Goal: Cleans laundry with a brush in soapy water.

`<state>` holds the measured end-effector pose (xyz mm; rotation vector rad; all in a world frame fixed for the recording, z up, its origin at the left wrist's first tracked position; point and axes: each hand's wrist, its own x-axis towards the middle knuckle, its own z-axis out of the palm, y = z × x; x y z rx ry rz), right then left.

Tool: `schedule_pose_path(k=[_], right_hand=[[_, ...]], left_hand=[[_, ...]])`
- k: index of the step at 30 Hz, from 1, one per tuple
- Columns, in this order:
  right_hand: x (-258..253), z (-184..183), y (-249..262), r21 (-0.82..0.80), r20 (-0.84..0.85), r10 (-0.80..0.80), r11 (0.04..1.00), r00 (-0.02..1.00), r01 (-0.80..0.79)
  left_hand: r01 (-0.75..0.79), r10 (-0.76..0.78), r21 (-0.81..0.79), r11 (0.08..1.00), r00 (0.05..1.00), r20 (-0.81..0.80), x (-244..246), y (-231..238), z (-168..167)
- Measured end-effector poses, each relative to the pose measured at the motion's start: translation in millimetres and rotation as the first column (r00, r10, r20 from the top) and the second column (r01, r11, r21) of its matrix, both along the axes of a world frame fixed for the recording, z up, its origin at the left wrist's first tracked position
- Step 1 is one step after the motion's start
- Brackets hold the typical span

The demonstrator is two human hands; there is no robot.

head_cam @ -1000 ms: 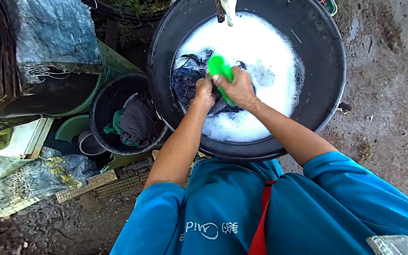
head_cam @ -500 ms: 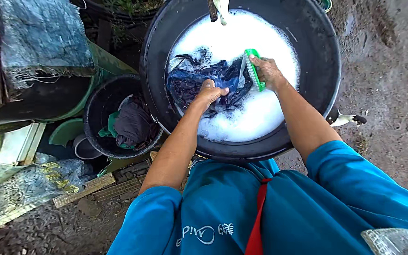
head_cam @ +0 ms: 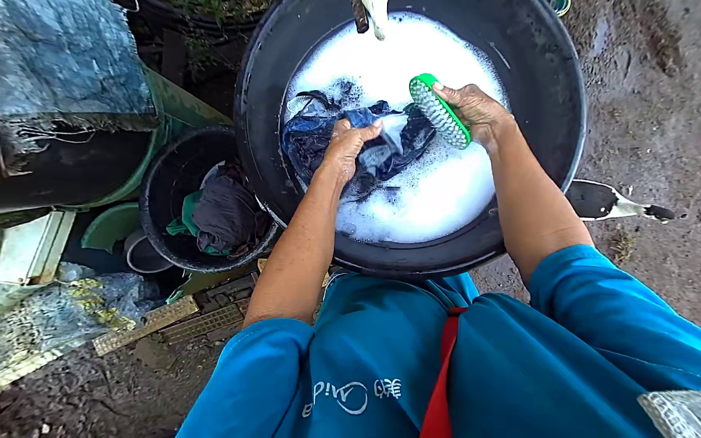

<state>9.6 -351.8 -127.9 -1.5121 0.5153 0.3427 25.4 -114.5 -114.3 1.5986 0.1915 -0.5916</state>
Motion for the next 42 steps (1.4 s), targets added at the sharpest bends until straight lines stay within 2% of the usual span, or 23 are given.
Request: schedule_pose_path(k=[3, 7, 10, 12, 15, 17, 19, 21, 22, 24, 25, 27, 28, 29, 30, 31, 33, 34, 36, 37, 39, 40, 42], right_hand=[[0.0, 5.0, -1.3, 0.082, 0.119, 0.021, 0.996, 0.993, -0.031], [0.8, 7.4, -3.3, 0.198, 0.303, -0.018, 0.979, 0.953, -0.044], [-3.1, 10.4, 2.9, 0.310, 0.402, -0.022, 0.944, 0.915, -0.113], [-7.1, 10.0, 18.6, 0.347, 0.389, 0.023, 0.922, 0.921, -0.170], [-11.8, 7.9, 48.5, 0.265, 0.282, 0.195, 0.925, 0.940, -0.271], [-10.0, 0.7, 60.8, 0.239, 0.238, 0.273, 0.914, 0.932, -0.328], [-8.0, -1.6, 61.1, 0.269, 0.259, 0.255, 0.907, 0.932, -0.323], [-8.7, 6.3, 46.8, 0.303, 0.326, 0.159, 0.916, 0.932, -0.262], [-9.3, 10.2, 35.9, 0.328, 0.360, 0.071, 0.924, 0.930, -0.198], [-8.2, 14.3, 14.2, 0.386, 0.409, -0.131, 0.922, 0.903, -0.041], [-4.7, 14.0, 5.5, 0.401, 0.413, -0.226, 0.915, 0.882, 0.047], [4.6, 12.0, -2.9, 0.325, 0.347, -0.399, 0.900, 0.849, 0.290], [9.5, 6.3, -6.5, 0.183, 0.295, -0.447, 0.894, 0.844, 0.410], [13.0, -2.6, -9.2, -0.062, 0.240, -0.471, 0.865, 0.849, 0.497], [12.7, -12.4, -11.7, -0.342, 0.178, -0.447, 0.807, 0.877, 0.481], [7.9, -19.7, -10.9, -0.549, 0.082, -0.396, 0.748, 0.915, 0.373], [-6.1, -29.1, 7.8, -0.723, -0.136, -0.252, 0.686, 0.958, 0.078], [-8.5, -30.5, 19.9, -0.736, -0.196, -0.165, 0.676, 0.967, -0.033], [-1.7, -29.4, 37.1, -0.699, -0.187, -0.016, 0.705, 0.982, -0.121], [2.8, -24.3, 43.6, -0.684, -0.161, 0.021, 0.718, 0.987, -0.128], [9.8, -8.3, 52.2, -0.656, -0.066, 0.017, 0.752, 0.998, -0.056], [10.7, -0.4, 54.6, -0.636, 0.004, 0.019, 0.771, 1.000, -0.012], [8.7, 6.7, 64.8, -0.565, 0.174, 0.069, 0.824, 0.982, 0.043]], left_hand=[[-0.156, 0.134, -0.263, 0.952, 0.986, -0.099, 4.9, 1.5, 0.1], [-0.289, 0.222, -0.408, 0.866, 0.953, -0.205, 9.0, 3.8, -5.8], [-0.241, 0.162, -0.511, 0.825, 0.968, -0.194, 6.0, 3.7, -2.2], [-0.159, 0.088, -0.610, 0.777, 0.986, -0.145, 3.4, 4.6, -0.2], [-0.127, 0.065, -0.724, 0.678, 0.991, -0.113, 2.9, 7.5, 2.2], [-0.073, 0.051, -0.755, 0.652, 0.997, -0.053, 3.8, 11.7, -0.7], [-0.032, 0.048, -0.677, 0.735, 0.999, 0.006, 3.7, 16.6, -3.2], [0.068, -0.044, -0.398, 0.915, 0.997, 0.068, 2.9, 17.7, 3.4], [0.135, -0.120, -0.217, 0.967, 0.989, 0.084, 3.2, 16.2, 5.2], [0.251, -0.254, 0.052, 0.967, 0.966, 0.051, 3.3, 11.6, 7.0], [0.249, -0.252, 0.076, 0.966, 0.967, 0.043, 2.7, 9.0, 7.1], [0.114, -0.110, -0.058, 0.992, 0.992, 0.056, 3.8, 5.7, 3.5], [0.002, 0.004, -0.150, 0.989, 0.999, 0.034, 6.8, 4.5, 0.6], [-0.112, 0.113, -0.204, 0.973, 0.994, -0.007, 10.3, 3.6, -2.8], [-0.198, 0.189, -0.214, 0.956, 0.980, -0.063, 13.7, 4.1, -6.1], [-0.236, 0.221, -0.175, 0.956, 0.970, -0.101, 16.0, 5.2, -8.2], [-0.181, 0.173, -0.047, 0.982, 0.976, -0.128, 14.1, 5.9, -10.2], [-0.120, 0.121, 0.015, 0.993, 0.983, -0.141, 10.9, 3.4, -9.8], [0.002, 0.016, 0.125, 0.992, 0.990, -0.138, 3.4, -3.3, -7.3], [0.034, -0.017, 0.169, 0.985, 0.995, -0.101, 0.4, -5.5, -6.0], [-0.029, 0.014, 0.209, 0.977, 0.997, 0.074, 1.1, -5.8, -8.8], [-0.090, 0.066, 0.168, 0.982, 0.987, 0.144, 2.9, -5.4, -9.7], [-0.175, 0.173, 0.006, 0.985, 0.979, 0.108, 6.0, -4.5, -8.9]])
